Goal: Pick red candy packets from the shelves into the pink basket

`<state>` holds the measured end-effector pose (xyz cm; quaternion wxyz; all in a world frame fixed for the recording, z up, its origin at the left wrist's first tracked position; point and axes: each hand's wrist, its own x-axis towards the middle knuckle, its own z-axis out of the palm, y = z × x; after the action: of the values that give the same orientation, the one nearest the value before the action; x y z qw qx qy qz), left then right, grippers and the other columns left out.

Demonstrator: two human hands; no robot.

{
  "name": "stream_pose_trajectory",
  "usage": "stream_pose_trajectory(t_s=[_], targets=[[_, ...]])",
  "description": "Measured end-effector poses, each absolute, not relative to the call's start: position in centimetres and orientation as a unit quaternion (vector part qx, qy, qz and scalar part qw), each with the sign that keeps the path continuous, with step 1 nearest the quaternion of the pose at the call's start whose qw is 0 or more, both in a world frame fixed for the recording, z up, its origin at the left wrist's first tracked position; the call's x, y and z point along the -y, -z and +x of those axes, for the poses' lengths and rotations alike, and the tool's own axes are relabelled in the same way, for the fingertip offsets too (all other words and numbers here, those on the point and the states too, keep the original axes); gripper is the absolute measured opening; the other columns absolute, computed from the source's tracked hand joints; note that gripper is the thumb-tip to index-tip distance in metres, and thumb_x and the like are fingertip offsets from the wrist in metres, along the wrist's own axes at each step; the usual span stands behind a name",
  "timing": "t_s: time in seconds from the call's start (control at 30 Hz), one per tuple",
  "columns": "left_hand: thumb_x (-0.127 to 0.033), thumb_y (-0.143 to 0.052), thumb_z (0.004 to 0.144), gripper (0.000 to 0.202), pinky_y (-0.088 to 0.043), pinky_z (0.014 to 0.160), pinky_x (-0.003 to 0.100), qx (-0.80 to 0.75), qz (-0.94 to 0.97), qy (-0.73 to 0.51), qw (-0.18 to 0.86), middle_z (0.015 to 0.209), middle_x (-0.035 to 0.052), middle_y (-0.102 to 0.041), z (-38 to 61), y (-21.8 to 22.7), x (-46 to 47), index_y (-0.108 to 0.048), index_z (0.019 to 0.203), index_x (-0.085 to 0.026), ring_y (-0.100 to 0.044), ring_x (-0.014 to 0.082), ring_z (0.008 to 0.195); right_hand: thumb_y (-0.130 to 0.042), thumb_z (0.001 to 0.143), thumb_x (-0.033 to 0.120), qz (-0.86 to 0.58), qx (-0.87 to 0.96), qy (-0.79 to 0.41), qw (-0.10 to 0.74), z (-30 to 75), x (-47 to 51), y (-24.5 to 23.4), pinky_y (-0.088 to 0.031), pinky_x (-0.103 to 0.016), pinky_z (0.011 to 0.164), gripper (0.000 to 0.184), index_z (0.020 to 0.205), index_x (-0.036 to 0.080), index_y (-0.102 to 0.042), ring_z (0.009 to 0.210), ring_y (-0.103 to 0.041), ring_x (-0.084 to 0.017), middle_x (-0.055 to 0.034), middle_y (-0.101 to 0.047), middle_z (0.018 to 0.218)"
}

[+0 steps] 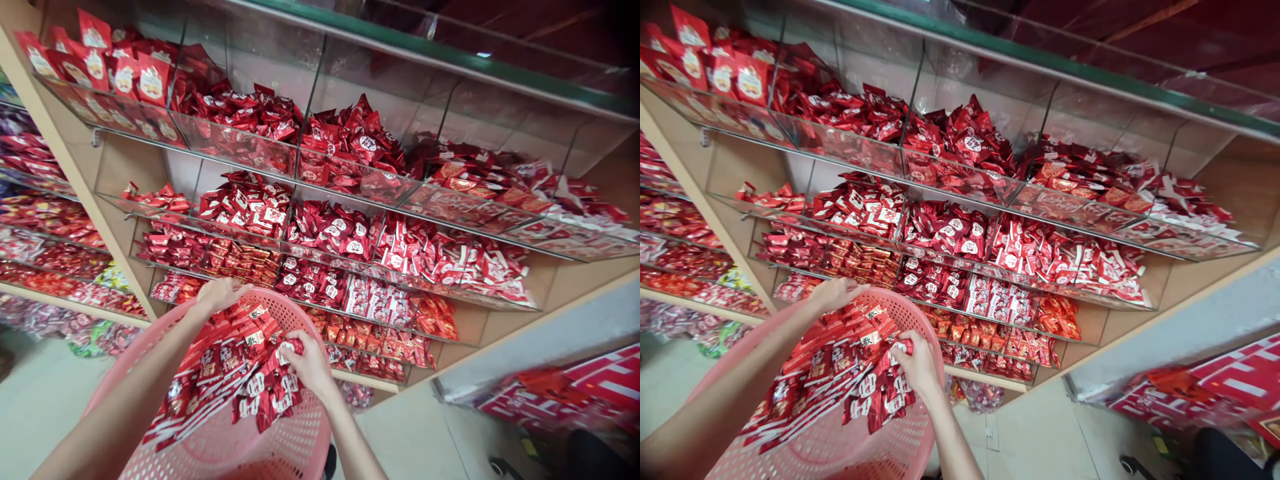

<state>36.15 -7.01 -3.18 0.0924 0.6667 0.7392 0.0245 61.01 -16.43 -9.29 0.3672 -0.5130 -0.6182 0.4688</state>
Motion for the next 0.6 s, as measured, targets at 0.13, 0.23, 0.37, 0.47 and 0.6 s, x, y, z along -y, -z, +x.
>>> stream_pose_trajectory(t_s=[0.13, 0.23, 0.37, 0.47, 0.6], targets=[[-0.071, -0.028, 0.075, 0.066, -0.045, 0.078, 0.036, -0.742, 0.664, -0.026, 0.089, 0.092, 0.013, -0.069, 36.2, 3.2, 7.1, -0.068, 0.094, -0.022, -0.062, 0.0302, 0.091, -0.059, 0.073, 0.03, -0.527, 0.675, -0.43, 0.286, 59.4, 16.7, 8.6, -0.039, -0.022, 0.046, 0.023, 0.095, 0.023, -0.06, 0.042, -0.054, -0.012, 0.0031, -0.06, 0.063], [-0.071, -0.027, 0.075, 0.065, -0.045, 0.078, 0.035, -0.741, 0.665, -0.025, 0.09, 0.091, 0.012, -0.07, 36.0, 3.2, 7.3, -0.068, 0.091, -0.022, -0.063, 0.0292, 0.091, -0.06, 0.073, 0.029, -0.54, 0.723, -0.356, 0.244, 58.9, 16.8, 8.4, -0.044, -0.026, 0.063, 0.024, 0.096, 0.023, -0.062, 0.069, -0.062, -0.017, -0.0018, -0.065, 0.082], [-0.07, -0.024, 0.076, 0.067, -0.045, 0.077, 0.038, -0.739, 0.668, -0.026, 0.084, 0.093, 0.0132, -0.069, 35.8, 3.4, 7.4, -0.067, 0.091, -0.022, -0.062, 0.0313, 0.092, -0.058, 0.076, 0.028, -0.54, 0.762, -0.3, 0.194, 58.8, 16.9, 8.6, -0.041, -0.03, 0.083, 0.03, 0.106, 0.024, -0.06, 0.102, -0.056, -0.022, -0.0056, -0.063, 0.105], [-0.07, -0.023, 0.076, 0.067, -0.045, 0.077, 0.039, -0.738, 0.669, -0.028, 0.085, 0.095, 0.0126, -0.069, 35.8, 3.5, 7.4, -0.067, 0.092, -0.022, -0.062, 0.0322, 0.092, -0.056, 0.078, 0.027, -0.543, 0.773, -0.28, 0.171, 58.7, 17.0, 8.8, -0.04, -0.031, 0.085, 0.037, 0.115, 0.026, -0.055, 0.106, -0.055, -0.022, -0.0061, -0.058, 0.114], [-0.072, -0.019, 0.076, 0.071, -0.045, 0.077, 0.04, -0.735, 0.671, -0.025, 0.09, 0.096, 0.013, -0.069, 35.9, 3.4, 7.4, -0.068, 0.092, -0.022, -0.062, 0.0326, 0.092, -0.056, 0.078, 0.028, -0.556, 0.78, -0.248, 0.141, 58.7, 17.2, 8.9, -0.041, -0.036, 0.087, 0.043, 0.121, 0.023, -0.05, 0.108, -0.054, -0.026, -0.0115, -0.052, 0.123]])
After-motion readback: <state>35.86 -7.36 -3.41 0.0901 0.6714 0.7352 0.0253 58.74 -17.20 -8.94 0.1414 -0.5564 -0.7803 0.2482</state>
